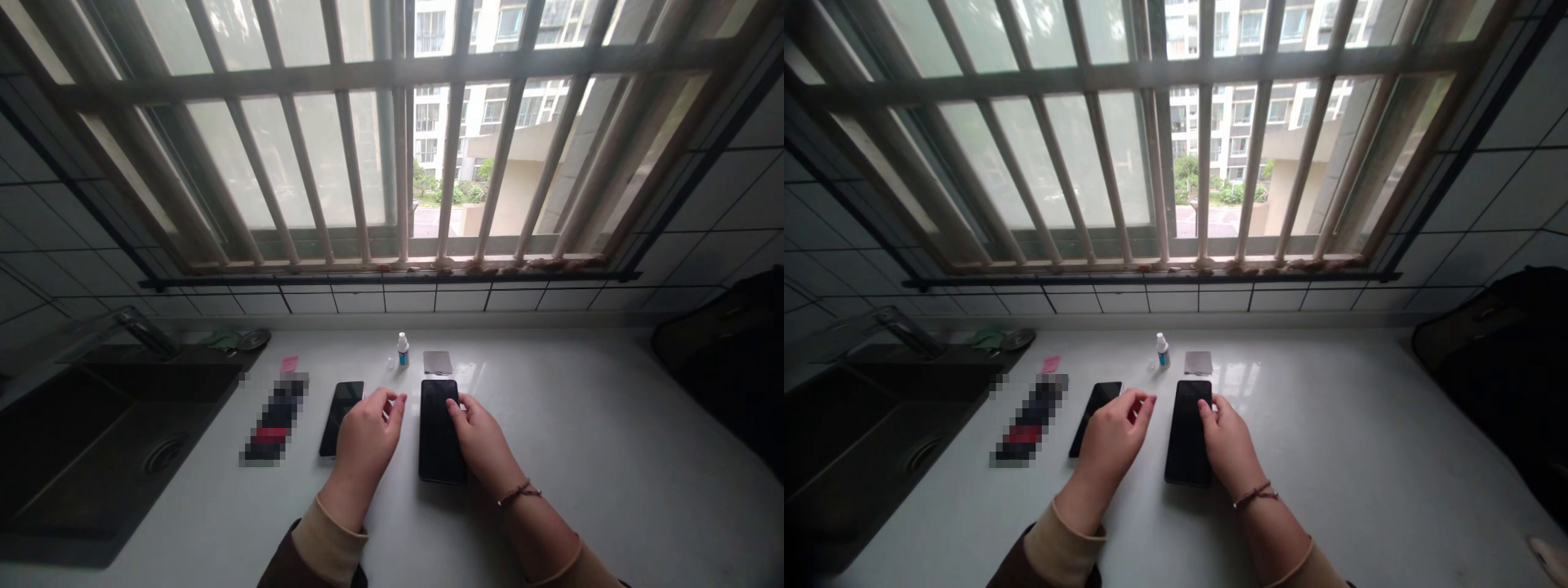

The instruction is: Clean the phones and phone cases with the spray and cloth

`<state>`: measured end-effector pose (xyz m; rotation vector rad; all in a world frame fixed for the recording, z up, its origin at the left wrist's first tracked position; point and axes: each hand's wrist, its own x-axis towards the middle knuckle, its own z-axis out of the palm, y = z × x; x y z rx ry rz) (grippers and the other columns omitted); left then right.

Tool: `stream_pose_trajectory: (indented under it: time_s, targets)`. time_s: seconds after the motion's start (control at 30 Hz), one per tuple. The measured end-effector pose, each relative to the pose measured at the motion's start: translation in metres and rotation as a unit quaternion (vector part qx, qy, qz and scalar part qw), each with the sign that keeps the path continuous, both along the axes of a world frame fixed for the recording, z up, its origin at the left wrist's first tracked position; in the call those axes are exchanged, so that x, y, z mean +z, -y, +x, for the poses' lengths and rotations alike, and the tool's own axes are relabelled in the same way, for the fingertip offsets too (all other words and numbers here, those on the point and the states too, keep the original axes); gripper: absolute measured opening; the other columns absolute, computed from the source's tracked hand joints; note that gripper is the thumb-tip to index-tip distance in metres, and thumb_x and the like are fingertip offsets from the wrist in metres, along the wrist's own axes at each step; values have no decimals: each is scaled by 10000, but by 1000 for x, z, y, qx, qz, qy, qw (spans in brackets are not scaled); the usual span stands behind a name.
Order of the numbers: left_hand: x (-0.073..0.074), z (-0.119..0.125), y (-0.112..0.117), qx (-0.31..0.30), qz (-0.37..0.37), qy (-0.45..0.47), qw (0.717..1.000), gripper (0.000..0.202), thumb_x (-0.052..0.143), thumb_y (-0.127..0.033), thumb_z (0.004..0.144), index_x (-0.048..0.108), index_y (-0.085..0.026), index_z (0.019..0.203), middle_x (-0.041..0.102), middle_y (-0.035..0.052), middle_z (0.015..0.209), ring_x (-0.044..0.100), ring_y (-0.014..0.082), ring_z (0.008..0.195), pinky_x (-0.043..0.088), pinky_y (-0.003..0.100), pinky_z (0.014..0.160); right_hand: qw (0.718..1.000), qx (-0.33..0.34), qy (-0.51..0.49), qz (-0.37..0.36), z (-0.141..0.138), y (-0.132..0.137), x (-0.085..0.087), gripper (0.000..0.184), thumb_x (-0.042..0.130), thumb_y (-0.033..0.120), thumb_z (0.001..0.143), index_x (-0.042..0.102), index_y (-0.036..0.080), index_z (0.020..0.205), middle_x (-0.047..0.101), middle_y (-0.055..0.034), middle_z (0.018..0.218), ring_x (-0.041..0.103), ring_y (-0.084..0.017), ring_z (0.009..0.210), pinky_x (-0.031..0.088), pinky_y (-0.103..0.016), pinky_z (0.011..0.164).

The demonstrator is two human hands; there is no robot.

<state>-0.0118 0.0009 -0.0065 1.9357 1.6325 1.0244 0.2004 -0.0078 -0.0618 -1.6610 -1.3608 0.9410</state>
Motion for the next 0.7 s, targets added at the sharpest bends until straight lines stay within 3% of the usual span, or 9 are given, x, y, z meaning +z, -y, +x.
stream_pose_trajectory:
  time_s: [0.1,0.23,0.4,0.57,0.7]
  targets:
    - [2,-12,-5,106,42,-180,977,274,599,-393,1002,728,-194,1140,708,160,1118,620,342,1067,447,393,914,999,-9,38,-6,0,-1,0,517,460,535,1044,640,168,1360,806,-118,959,761,-300,874,512,-344,719]
    - [0,-20,-7,210,-56,-325,920,484,640,-445,965,619,-126,1329,616,240,1264,559,417,1190,495,440,852,996,-12,86,-9,-3,-1,3,544,460,469,1057,511,177,1513,808,-105,946,774,-300,871,505,-335,716]
    - [1,-29,-10,188,-147,-341,909,504,647,-413,958,563,-107,1349,644,242,1206,591,413,1165,482,409,843,988,-8,154,-9,-9,1,10,480,463,413,1083,495,196,1510,801,-91,908,774,-298,863,467,-317,696]
    - [-1,-33,-14,191,-148,-340,909,444,637,-367,952,568,-101,1300,660,237,1179,617,411,1137,470,403,862,967,3,255,-18,-14,4,15,500,468,410,1102,446,178,1545,797,-118,931,777,-299,824,419,-313,652]
    - [-3,-34,-18,204,-140,-317,916,465,655,-372,917,554,-101,1281,661,236,1173,619,410,1142,464,411,887,956,22,293,-2,-17,6,16,474,519,381,1083,489,156,1499,798,-160,1097,781,-320,978,483,-334,750]
